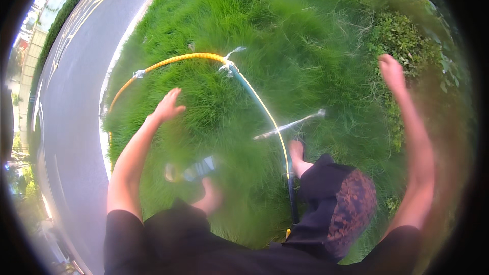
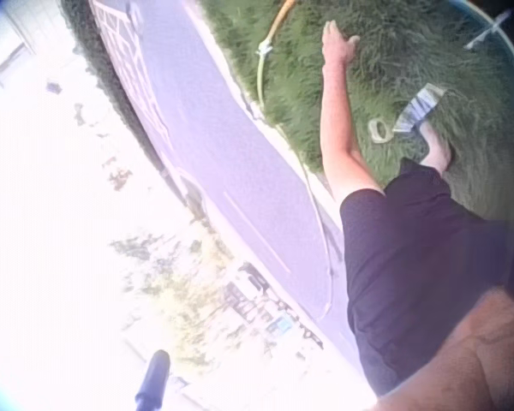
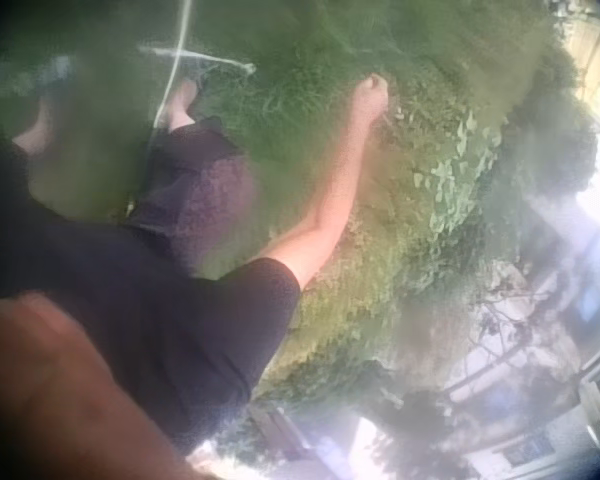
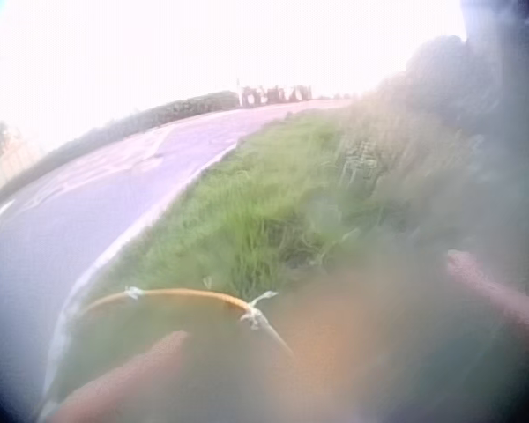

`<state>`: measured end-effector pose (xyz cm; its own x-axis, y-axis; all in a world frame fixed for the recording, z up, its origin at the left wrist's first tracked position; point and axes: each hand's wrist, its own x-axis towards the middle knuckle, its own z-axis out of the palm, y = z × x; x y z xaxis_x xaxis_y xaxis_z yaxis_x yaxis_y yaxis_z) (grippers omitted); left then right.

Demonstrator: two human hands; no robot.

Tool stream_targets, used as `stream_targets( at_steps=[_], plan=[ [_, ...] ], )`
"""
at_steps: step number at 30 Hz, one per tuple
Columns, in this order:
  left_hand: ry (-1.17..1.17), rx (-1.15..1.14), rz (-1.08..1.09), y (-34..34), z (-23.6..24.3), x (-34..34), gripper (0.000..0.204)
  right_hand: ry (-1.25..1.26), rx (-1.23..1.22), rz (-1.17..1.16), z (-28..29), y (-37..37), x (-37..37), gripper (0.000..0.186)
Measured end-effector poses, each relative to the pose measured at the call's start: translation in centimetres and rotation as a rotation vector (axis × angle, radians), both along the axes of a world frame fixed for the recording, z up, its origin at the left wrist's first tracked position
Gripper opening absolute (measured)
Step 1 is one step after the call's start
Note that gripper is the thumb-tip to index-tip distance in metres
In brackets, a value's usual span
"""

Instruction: The person uses tape to seal a leak in a garden hose by wrapping it multiple times around the joint where a green hose connects to a yellow hose.

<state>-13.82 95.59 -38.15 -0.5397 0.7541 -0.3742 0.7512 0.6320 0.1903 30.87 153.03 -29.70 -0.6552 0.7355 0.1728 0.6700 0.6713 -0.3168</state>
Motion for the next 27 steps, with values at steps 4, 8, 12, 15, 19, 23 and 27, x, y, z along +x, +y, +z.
stream_targets(
  at_steps=[4, 8, 12, 15, 19, 23, 27],
  plan=[
    [0.020, 0.129, -0.174, 15.2, -1.0, -3.2, 0.081, -0.076, -0.462, 0.808, -2.9, -23.9, -11.5, 0.037],
    [-0.066, 0.287, -0.362, 23.6, -7.9, -6.4, 0.069, -0.392, -0.392, 1.378, -10.6, -34.3, -13.2, 0.077],
    [-0.198, -0.111, -0.323, 25.8, -8.7, -6.5, 0.049, -0.780, -0.877, 1.157, -13.9, -35.2, -13.2, 0.049],
    [-0.145, -0.247, -0.361, 26.3, -6.0, -5.4, 0.036, -0.688, -0.949, 1.262, -11.6, -31.9, -11.5, 0.038],
    [-0.125, -0.205, -0.478, 21.6, -0.7, -6.3, 0.034, -0.609, -1.108, 1.207, -0.6, -27.2, -14.5, 0.044],
    [-0.222, -0.087, -0.421, 16.2, 6.8, -4.8, 0.035, -0.174, -1.060, 1.241, 7.3, -25.9, -17.5, 0.026],
    [-0.234, 0.029, -0.429, 10.8, 12.4, -2.3, 0.039, 0.086, -0.953, 1.195, 13.2, -28.6, -23.5, 0.024]
  ],
)
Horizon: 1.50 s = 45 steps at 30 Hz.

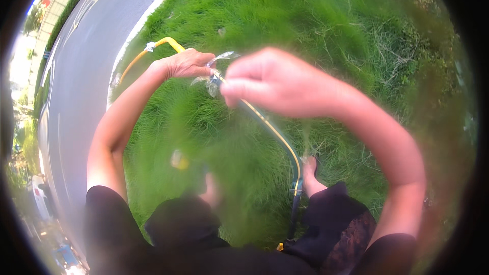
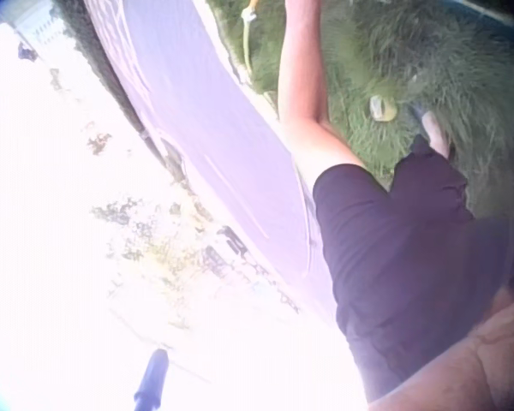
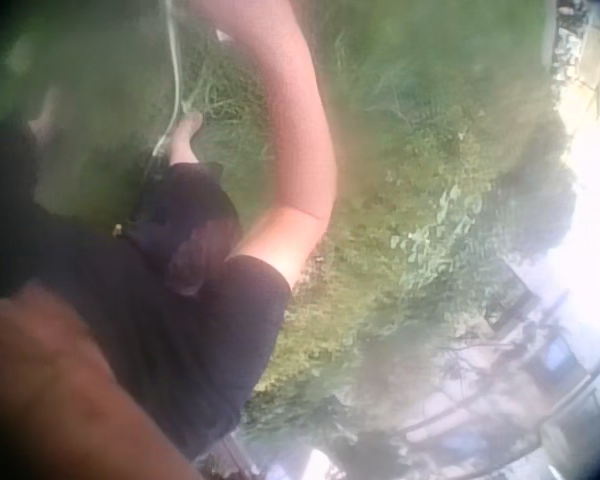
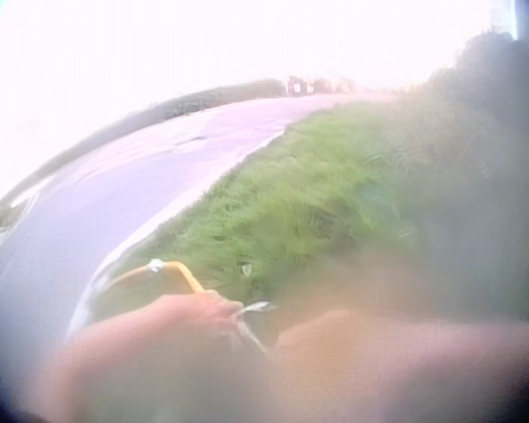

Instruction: The person uses tape to seal a leak in a garden hose by wrapping it multiple times around the joint where a green hose connects to a yellow hose.

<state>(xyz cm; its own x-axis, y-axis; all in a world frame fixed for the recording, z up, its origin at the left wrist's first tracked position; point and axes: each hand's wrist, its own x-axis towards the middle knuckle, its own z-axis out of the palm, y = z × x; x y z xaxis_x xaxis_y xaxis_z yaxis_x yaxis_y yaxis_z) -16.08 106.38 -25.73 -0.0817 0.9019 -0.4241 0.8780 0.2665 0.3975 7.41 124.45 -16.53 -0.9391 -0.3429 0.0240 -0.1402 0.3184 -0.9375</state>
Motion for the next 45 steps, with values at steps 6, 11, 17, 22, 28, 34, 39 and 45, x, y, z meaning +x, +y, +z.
stream_targets(
  at_steps=[6, 11, 17, 22, 28, 34, 39, 45],
  plan=[
    [-0.028, 0.058, 0.048, -7.2, 2.6, 3.6, 0.055, 0.719, 0.509, -0.079, 8.2, -4.6, -8.6, 0.023],
    [-0.020, 0.261, 0.049, -11.3, 0.4, 4.8, 0.049, 0.820, 0.804, -0.180, 8.4, -6.1, -13.9, 0.026],
    [-0.166, 0.449, 0.142, -14.1, -1.6, 5.4, 0.037, 1.011, 0.965, -0.211, -1.7, -3.0, -21.3, 0.030],
    [-0.027, 0.530, 0.203, -15.0, -1.4, 7.6, 0.035, 0.929, 0.966, -0.278, -8.8, -2.9, -24.6, 0.039],
    [-0.020, 0.544, 0.265, -15.9, -0.8, 8.7, 0.036, 0.136, 0.796, -0.326, -18.7, -6.4, -22.4, 0.043],
    [-0.098, 0.523, 0.295, -15.7, -0.6, 8.8, 0.041, 0.228, 0.685, -0.266, -27.8, -10.2, -17.6, 0.035],
    [-0.110, 0.551, 0.257, -15.8, -0.7, 8.4, 0.026, -0.072, 0.573, -0.058, -31.4, -13.3, -16.0, 0.046],
    [-0.145, 0.491, 0.269, -16.3, -1.2, 8.2, 0.025, -0.625, 0.032, -0.955, -32.7, 0.4, -10.8, 0.055]
  ],
)
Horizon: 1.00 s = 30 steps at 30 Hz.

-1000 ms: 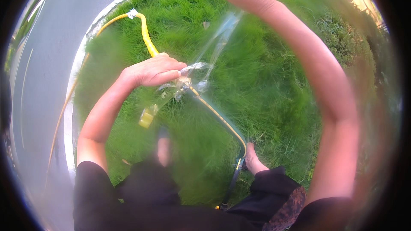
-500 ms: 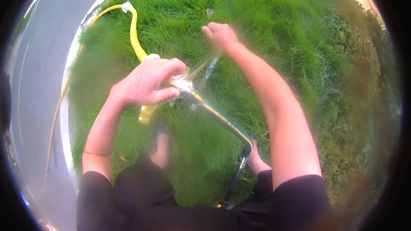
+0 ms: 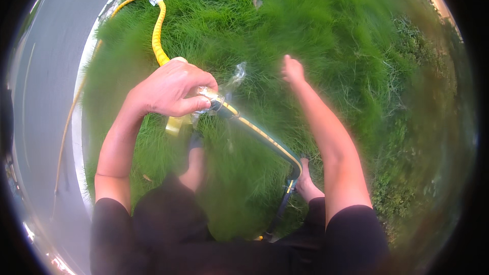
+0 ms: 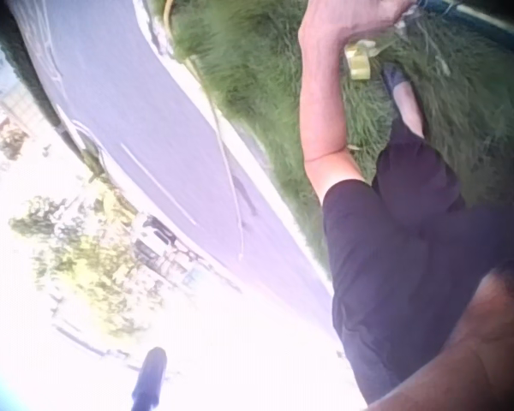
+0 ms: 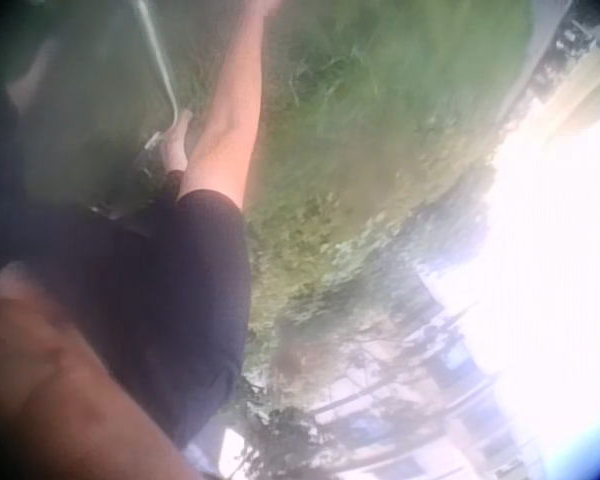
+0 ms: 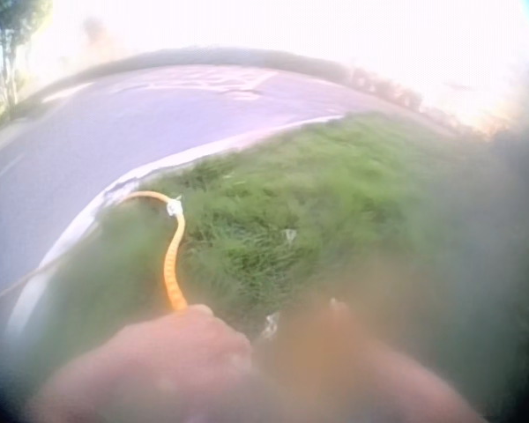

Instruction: The person uses tape to seal a leak in a garden hose by wrapping it multiple times around the joint where a green hose connects to a yellow hose.

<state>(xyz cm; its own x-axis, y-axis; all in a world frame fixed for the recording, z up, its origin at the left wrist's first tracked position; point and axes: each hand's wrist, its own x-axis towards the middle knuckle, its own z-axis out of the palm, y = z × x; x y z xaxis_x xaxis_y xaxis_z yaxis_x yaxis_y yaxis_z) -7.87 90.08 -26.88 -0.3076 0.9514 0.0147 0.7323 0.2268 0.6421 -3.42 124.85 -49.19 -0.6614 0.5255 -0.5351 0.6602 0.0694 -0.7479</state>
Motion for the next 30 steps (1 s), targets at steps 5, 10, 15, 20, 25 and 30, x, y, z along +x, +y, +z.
stream_targets(
  at_steps=[5, 10, 15, 20, 25, 30],
  plan=[
    [0.003, -0.091, 0.085, -1.5, -1.4, -0.2, 0.029, 0.578, 0.264, 0.270, 14.8, -9.9, 11.0, 0.027],
    [0.010, -0.083, 0.073, -0.1, -1.7, -0.5, 0.034, 0.596, 0.315, 0.590, 16.1, -17.9, 16.0, 0.042],
    [0.011, -0.041, 0.056, -0.5, -2.1, -0.9, 0.032, 0.277, 0.338, 0.661, 12.1, -22.3, 15.1, 0.076],
    [-0.012, -0.044, 0.030, -0.1, -1.4, -0.8, 0.030, 0.498, 0.360, 0.467, 6.2, -22.0, 7.2, 0.072],
    [-0.052, -0.073, 0.048, -0.6, -2.7, -1.2, 0.027, 0.367, -0.440, 0.552, 6.4, -24.7, 12.4, 0.030],
    [-0.049, -0.050, 0.060, -0.9, -4.2, -0.9, 0.025, 0.222, -1.308, -0.038, 15.6, -25.0, 16.7, 0.040]
  ],
)
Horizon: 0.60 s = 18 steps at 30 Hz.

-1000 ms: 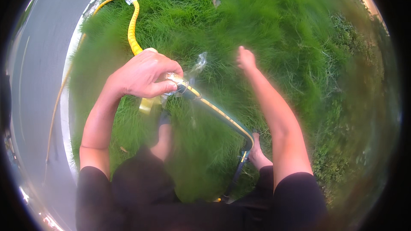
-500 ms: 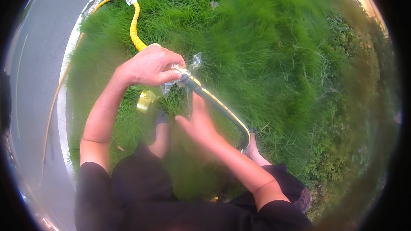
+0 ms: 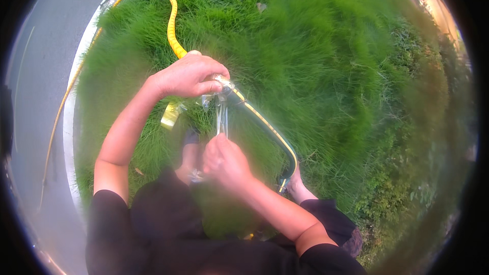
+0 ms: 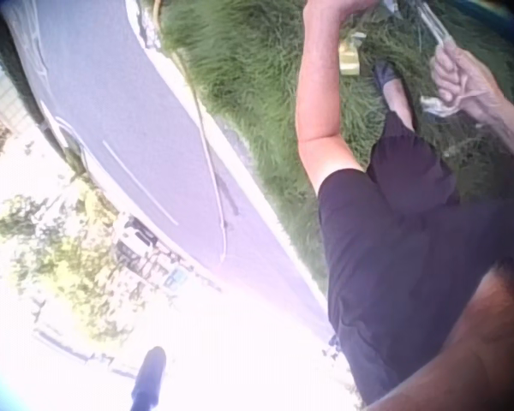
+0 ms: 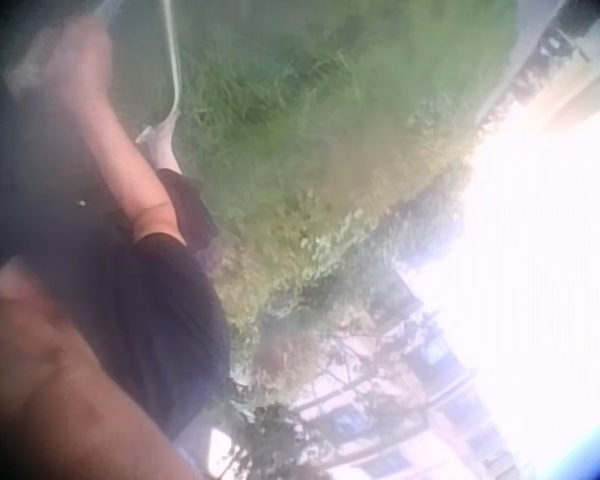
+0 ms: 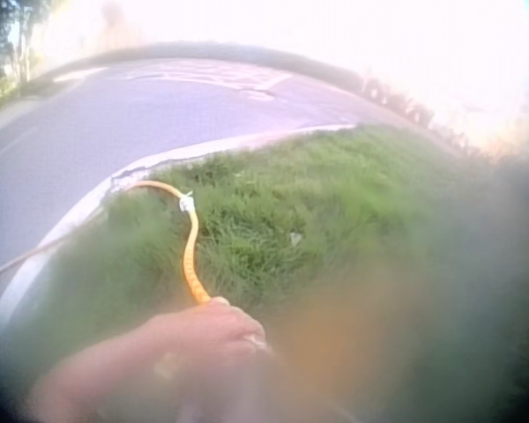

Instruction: The person uses tape to seal a leak in a garden hose by wrapping it multiple times around the joint where a green hose connects to a yellow hose.

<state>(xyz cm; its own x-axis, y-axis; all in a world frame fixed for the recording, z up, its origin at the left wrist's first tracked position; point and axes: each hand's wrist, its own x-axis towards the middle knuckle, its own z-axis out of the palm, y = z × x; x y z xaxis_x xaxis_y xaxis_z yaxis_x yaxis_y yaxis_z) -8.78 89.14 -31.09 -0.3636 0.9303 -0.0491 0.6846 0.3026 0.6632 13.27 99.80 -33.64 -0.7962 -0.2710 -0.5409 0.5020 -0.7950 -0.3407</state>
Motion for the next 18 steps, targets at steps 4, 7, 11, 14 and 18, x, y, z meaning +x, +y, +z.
stream_targets(
  at_steps=[4, 7, 11, 14, 18],
  plan=[
    [0.053, 0.035, 0.018, -0.3, -0.2, 0.0, 0.024, -0.236, -0.102, -0.108, 5.2, 0.5, -0.4, 0.030],
    [0.069, 0.037, 0.019, -0.2, -1.0, 0.3, 0.024, -0.227, -0.551, -0.081, 4.3, 2.4, 1.6, 0.027],
    [0.093, 0.011, 0.056, -0.4, -1.9, 0.8, 0.024, -0.068, 0.566, 0.228, 9.7, 1.3, -0.9, 0.024],
    [0.079, -0.028, 0.029, -0.4, -2.2, 1.0, 0.024, 0.660, 1.784, 0.974, 12.2, 3.1, -4.7, 0.019],
    [0.109, 0.104, 0.048, -1.4, -2.3, 1.8, 0.024, 1.010, 2.180, 0.952, 16.0, 5.6, -14.4, 0.019]
  ],
)
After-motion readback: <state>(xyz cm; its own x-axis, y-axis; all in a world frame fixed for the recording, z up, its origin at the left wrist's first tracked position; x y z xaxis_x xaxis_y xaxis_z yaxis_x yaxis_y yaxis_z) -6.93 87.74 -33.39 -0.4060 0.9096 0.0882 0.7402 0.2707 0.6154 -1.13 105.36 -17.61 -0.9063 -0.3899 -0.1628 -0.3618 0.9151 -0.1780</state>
